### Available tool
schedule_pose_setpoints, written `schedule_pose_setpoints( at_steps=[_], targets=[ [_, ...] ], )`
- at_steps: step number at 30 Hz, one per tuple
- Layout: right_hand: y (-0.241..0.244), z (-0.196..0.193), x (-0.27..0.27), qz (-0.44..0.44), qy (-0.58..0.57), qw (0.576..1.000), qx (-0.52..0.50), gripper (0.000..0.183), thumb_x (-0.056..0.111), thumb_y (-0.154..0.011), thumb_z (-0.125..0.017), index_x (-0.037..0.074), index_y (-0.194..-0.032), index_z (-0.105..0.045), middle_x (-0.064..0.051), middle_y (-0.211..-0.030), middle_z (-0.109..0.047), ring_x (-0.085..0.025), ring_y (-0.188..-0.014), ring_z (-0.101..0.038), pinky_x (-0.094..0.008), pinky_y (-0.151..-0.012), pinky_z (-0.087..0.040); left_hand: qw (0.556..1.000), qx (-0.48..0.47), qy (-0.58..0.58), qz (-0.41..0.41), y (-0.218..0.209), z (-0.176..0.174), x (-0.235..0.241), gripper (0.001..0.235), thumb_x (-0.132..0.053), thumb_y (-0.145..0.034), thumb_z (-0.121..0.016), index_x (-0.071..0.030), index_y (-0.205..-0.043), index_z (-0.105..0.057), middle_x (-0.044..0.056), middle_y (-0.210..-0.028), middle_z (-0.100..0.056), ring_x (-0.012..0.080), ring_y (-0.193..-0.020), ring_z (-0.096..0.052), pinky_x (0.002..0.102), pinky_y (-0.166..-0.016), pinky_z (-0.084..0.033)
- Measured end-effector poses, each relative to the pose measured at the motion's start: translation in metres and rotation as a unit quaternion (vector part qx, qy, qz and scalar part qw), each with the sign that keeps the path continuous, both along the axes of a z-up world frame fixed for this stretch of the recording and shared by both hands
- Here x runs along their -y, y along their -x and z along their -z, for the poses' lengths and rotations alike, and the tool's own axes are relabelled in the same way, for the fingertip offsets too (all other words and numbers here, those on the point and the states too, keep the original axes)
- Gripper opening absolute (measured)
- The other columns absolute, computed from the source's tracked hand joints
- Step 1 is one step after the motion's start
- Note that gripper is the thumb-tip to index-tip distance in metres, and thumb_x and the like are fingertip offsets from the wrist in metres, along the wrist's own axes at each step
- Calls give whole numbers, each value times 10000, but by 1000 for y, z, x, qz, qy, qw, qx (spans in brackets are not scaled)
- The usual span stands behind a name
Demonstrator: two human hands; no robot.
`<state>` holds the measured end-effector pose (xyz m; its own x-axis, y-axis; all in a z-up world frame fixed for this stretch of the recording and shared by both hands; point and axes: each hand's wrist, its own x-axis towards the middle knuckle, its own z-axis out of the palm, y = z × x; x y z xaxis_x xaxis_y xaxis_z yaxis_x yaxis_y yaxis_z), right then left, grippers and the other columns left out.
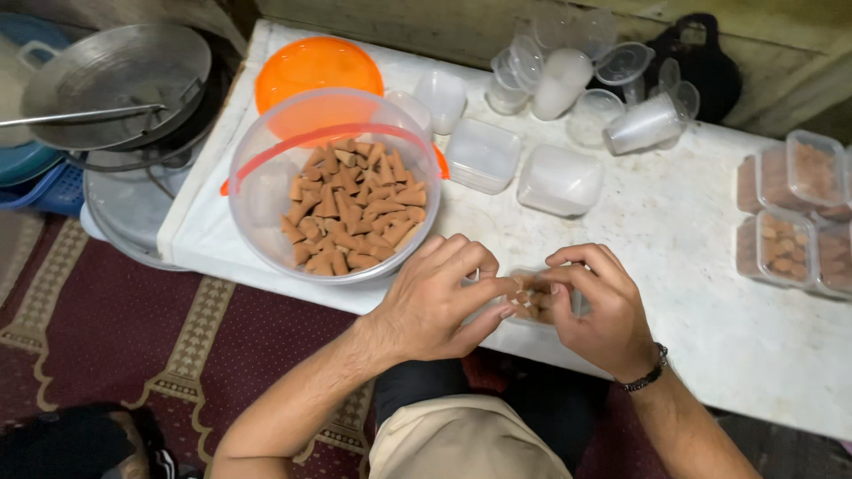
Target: The person transfers small brown cone-shaped food items from a large clear container into smaller clear plastic containers. They pick up the items by hand and arrange them neatly in rows within the smaller containers.
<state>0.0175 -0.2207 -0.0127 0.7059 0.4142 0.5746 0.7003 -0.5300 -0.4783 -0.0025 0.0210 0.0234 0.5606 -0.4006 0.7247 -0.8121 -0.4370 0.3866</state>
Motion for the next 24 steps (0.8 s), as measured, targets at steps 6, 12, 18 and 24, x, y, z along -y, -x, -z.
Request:
schedule_pose_setpoints(
  at_steps=[6,12,18,24],
  targets=[
    [-20,-37,-55,-62,-27,997,25,167,-13,-866,-605,87,-893,-735,-74,-970,-690,-269,-769,-608,-388,-674,-529,995,39,-63,-70,-12,-49,-67,187,-237,-1002,-615,-80,-1003,-716,79,-890,-511,307,-748,-533,434,-661,-429],
    [-40,-52,-102,-120,-59,990,37,195,-84,-817,-623,66,-872,-735,-107,-939,-703,-334,-784,-648,-410,-681,-524,956,-11,-246,-158,-56,-38,-145,109,-175,-908,-716,-72,-939,-700,84,-889,-564,316,-827,-605,448,-710,-476],
    [-68,-50,-144,-171,-119,978,32,237,-117,-840,-576,47,-917,-728,-114,-944,-713,-323,-795,-665,-401,-709,-530,920,-44,-351,-169,-106,-13,-171,103,-146,-869,-688,-99,-948,-735,77,-845,-594,320,-767,-641,446,-676,-510],
    [-82,-20,-165,-129,-205,968,62,243,-124,-870,-490,-17,-925,-702,-161,-939,-704,-238,-670,-649,-357,-598,-537,872,135,-451,-132,-149,19,-154,66,-190,-795,-702,-238,-750,-702,-37,-769,-591,191,-674,-638,362,-609,-526]
  ],
)
